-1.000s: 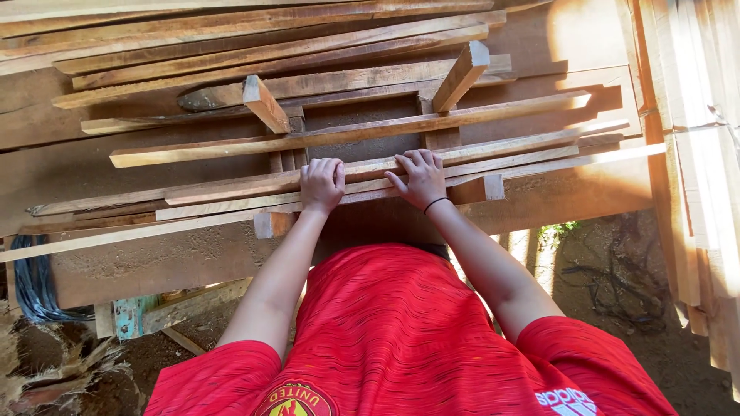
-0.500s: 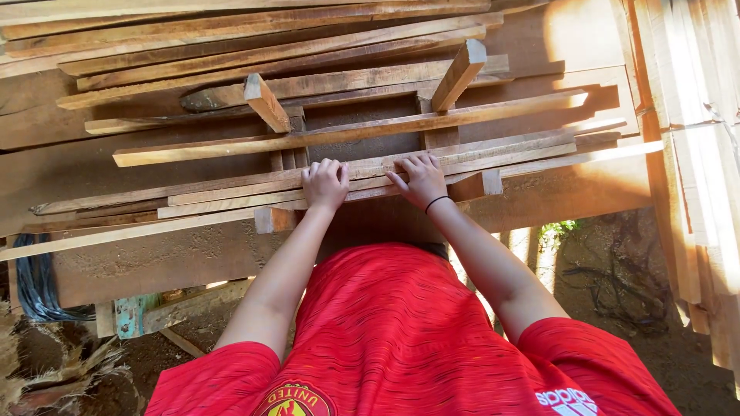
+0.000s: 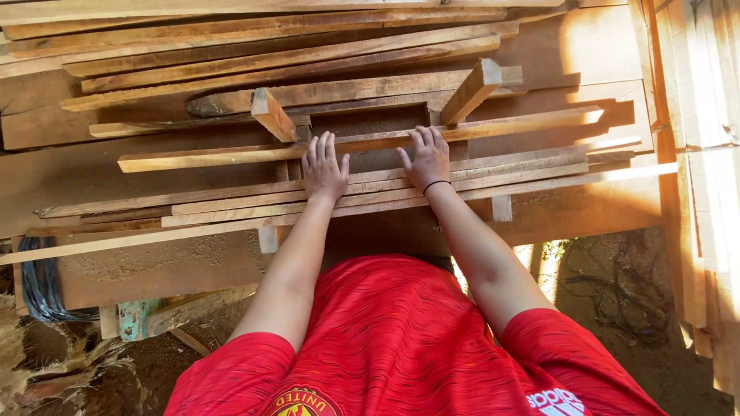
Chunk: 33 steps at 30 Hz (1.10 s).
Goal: Organizing and moving wooden planks on a workbench in a woodworking shop.
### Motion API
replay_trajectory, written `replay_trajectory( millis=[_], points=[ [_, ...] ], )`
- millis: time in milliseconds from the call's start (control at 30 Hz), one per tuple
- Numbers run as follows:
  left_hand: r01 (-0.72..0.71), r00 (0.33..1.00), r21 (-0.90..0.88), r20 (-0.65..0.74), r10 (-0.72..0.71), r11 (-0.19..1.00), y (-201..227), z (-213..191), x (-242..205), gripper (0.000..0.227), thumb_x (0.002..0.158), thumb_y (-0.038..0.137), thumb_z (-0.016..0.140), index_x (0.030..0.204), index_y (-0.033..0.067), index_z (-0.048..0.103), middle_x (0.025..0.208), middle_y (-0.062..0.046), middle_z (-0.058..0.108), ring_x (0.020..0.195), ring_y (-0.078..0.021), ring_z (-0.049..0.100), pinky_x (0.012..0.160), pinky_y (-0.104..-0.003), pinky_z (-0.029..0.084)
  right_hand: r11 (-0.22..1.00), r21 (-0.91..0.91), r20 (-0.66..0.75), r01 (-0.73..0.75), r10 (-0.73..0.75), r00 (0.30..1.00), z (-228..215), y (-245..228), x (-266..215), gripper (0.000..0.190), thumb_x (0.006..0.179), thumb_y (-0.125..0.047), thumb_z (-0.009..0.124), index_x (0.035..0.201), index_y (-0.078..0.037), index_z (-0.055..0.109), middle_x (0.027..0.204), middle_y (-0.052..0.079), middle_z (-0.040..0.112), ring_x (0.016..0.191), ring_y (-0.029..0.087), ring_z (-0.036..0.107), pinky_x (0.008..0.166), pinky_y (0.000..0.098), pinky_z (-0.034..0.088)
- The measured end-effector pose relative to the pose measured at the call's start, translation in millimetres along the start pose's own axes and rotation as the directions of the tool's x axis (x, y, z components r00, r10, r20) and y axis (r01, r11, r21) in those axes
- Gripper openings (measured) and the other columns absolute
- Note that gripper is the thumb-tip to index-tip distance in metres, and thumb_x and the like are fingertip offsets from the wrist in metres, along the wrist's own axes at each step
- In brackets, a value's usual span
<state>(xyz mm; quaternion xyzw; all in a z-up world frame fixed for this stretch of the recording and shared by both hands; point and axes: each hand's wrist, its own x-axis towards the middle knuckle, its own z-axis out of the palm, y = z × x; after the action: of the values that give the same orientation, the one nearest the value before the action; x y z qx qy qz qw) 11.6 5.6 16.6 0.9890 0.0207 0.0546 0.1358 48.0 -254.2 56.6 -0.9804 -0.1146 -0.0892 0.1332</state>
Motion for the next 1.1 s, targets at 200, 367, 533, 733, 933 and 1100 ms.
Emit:
replay_trajectory(
  millis=[200, 367, 533, 733, 933, 1100],
  points=[
    [0.079, 0.974, 0.028, 0.209, -0.083, 0.997, 14.4, -34.0, 4.4, 0.077, 0.107, 0.056, 0.038, 0.165, 0.0070, 0.027, 0.157, -0.016, 0.050, 0.155, -0.0348, 0.027, 0.126, -0.057, 0.005, 0.994, -0.041, 0.357, -0.098, 0.107, 0.928, -23.2, -16.5, 12.6, 0.077, 0.103, -0.065, 0.046, 0.160, -0.013, 0.040, 0.161, 0.007, 0.045, 0.158, 0.036, 0.017, 0.127, 0.0610, 0.010],
    [0.064, 0.993, 0.052, 0.093, -0.068, 0.997, 0.5, -1.2, -3.0, 0.072, 0.101, 0.062, 0.045, 0.152, 0.0121, 0.048, 0.140, -0.009, 0.054, 0.138, -0.0290, 0.042, 0.121, -0.056, 0.018, 0.998, -0.048, 0.220, -0.039, 0.049, 0.974, 11.9, 0.8, -0.9, 0.063, 0.096, -0.069, 0.056, 0.137, -0.021, 0.063, 0.131, 0.002, 0.050, 0.144, 0.032, 0.031, 0.124, 0.0633, 0.013],
    [0.098, 0.964, 0.041, 0.243, -0.105, 0.994, -0.6, -4.2, -1.7, 0.076, 0.100, 0.068, 0.038, 0.152, 0.0142, 0.050, 0.148, -0.009, 0.057, 0.151, -0.0314, 0.034, 0.125, -0.059, 0.010, 0.999, 0.006, 0.233, -0.037, 0.035, 0.972, 8.0, 1.1, 0.1, 0.051, 0.099, -0.069, 0.056, 0.108, -0.019, 0.066, 0.140, 0.003, 0.054, 0.147, 0.032, 0.034, 0.123, 0.0657, 0.015],
    [0.103, 0.968, 0.053, 0.226, -0.112, 0.993, -8.3, 8.7, -1.1, 0.065, 0.098, 0.068, 0.038, 0.131, 0.0183, 0.065, 0.124, -0.007, 0.071, 0.129, -0.0264, 0.055, 0.120, -0.055, 0.023, 0.995, -0.053, 0.398, -0.083, 0.097, 0.912, -7.4, -6.4, 5.0, 0.064, 0.101, -0.074, 0.042, 0.134, -0.022, 0.059, 0.128, 0.005, 0.065, 0.138, 0.025, 0.047, 0.127, 0.0627, 0.004],
    [0.089, 0.973, 0.003, 0.215, -0.088, 0.996, -8.8, 7.1, -0.2, 0.063, 0.095, 0.070, 0.046, 0.123, 0.0194, 0.070, 0.125, -0.006, 0.066, 0.128, -0.0258, 0.052, 0.116, -0.053, 0.029, 0.999, -0.004, 0.356, -0.043, 0.042, 0.933, 4.2, 1.9, 1.8, 0.063, 0.099, -0.075, 0.047, 0.125, -0.021, 0.066, 0.126, 0.004, 0.059, 0.139, 0.025, 0.042, 0.126, 0.0653, 0.009],
    [-0.015, 0.997, -0.057, -0.072, 0.011, 0.998, -8.9, 12.1, -2.4, 0.034, 0.093, 0.054, 0.056, 0.092, 0.0208, 0.061, 0.095, -0.003, 0.059, 0.105, -0.0236, 0.061, 0.105, -0.048, 0.037, 0.998, 0.034, 0.146, 0.048, -0.052, 0.988, 4.3, 2.8, -4.7, 0.049, 0.097, -0.066, 0.056, 0.118, -0.022, 0.059, 0.104, 0.002, 0.060, 0.110, 0.022, 0.062, 0.122, 0.0550, 0.024]
  ],
)
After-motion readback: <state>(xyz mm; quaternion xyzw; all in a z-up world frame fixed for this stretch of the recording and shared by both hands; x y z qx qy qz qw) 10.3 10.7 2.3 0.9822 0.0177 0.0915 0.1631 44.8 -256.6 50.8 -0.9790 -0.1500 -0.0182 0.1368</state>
